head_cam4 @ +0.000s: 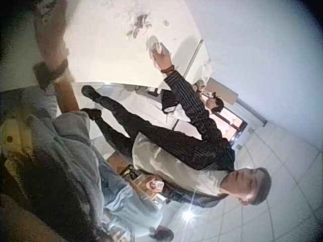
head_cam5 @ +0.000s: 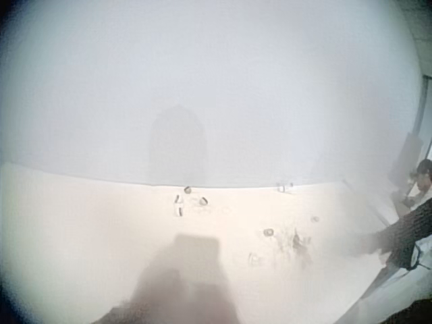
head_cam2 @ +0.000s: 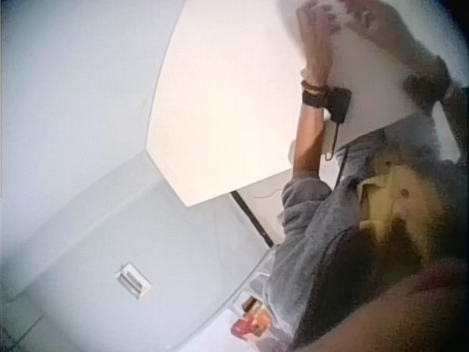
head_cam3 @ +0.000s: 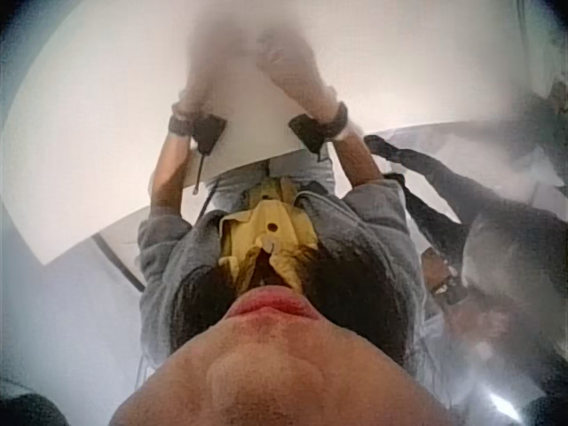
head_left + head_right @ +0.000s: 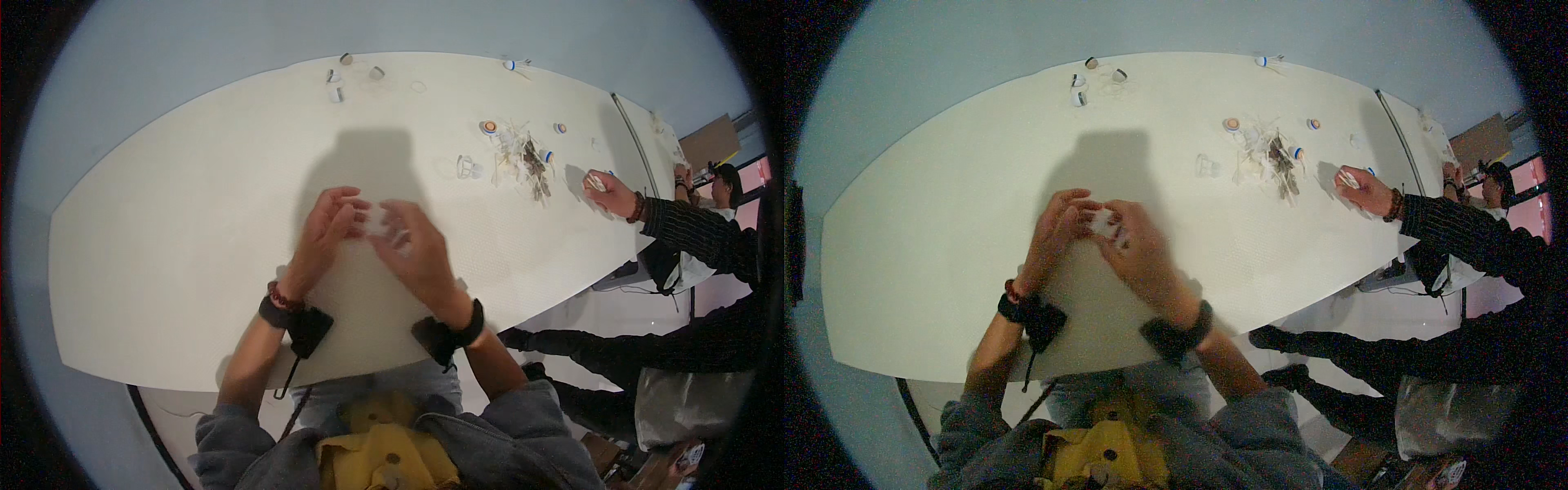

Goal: The person assembles shuttlecocks by manually inserting feathers into a plastic base one by one, then sets the partially completed items aside on the table to gather more components.

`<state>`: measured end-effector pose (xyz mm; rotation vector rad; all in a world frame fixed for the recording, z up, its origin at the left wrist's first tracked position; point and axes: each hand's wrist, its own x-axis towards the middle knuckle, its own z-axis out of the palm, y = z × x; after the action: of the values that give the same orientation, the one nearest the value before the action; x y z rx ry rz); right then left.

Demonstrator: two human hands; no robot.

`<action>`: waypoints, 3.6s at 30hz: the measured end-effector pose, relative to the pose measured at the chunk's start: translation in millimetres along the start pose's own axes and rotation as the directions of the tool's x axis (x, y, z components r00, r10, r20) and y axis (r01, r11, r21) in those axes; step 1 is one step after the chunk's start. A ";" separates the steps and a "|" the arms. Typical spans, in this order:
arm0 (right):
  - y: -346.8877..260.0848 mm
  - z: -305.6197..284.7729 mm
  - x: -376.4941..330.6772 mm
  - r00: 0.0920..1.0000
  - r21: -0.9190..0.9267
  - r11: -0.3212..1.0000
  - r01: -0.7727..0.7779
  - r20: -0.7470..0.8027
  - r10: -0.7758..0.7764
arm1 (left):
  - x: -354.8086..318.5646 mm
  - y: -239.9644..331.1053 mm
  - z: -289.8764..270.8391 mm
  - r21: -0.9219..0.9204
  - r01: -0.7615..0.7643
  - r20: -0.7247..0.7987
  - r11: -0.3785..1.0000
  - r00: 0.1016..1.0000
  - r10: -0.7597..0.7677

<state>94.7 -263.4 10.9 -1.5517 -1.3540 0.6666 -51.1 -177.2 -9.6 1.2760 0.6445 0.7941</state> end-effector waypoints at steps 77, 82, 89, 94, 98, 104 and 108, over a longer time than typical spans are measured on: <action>39.5 29.9 136.7 0.880 -0.421 0.773 0.474 0.267 -0.393 | -11.4 -7.7 -35.4 -0.290 0.083 -0.019 0.953 0.996 -0.093; 3.5 21.5 74.6 0.981 0.184 0.983 0.006 0.190 -0.041 | -14.7 -0.5 -30.3 -0.065 -0.050 -0.048 0.997 0.998 0.047; 21.0 26.5 39.7 0.998 0.511 0.859 -0.037 0.062 0.006 | -15.1 -1.3 -34.0 0.133 -0.073 -0.003 0.988 0.997 0.074; 24.8 19.1 43.4 0.986 0.459 0.888 -0.017 0.156 -0.062 | -13.0 -4.3 -34.4 0.048 -0.035 -0.061 0.998 0.997 0.038; 20.9 15.9 41.8 0.982 0.441 0.898 0.001 0.168 -0.084 | -14.1 0.8 -35.2 0.087 -0.014 -0.054 0.996 0.998 0.019; 24.3 14.1 42.6 0.978 0.373 0.924 0.087 0.144 -0.151 | -14.7 4.0 -34.2 0.061 0.008 -0.023 0.998 1.000 -0.006; 20.4 17.8 39.3 0.974 0.449 0.890 0.083 0.152 -0.167 | -17.1 9.8 -34.6 0.087 -0.003 -0.019 0.996 1.000 0.005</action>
<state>97.9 -219.7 -7.8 -1.0491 -1.3133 0.9809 -90.2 -170.1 -6.6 1.3506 0.6985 0.7893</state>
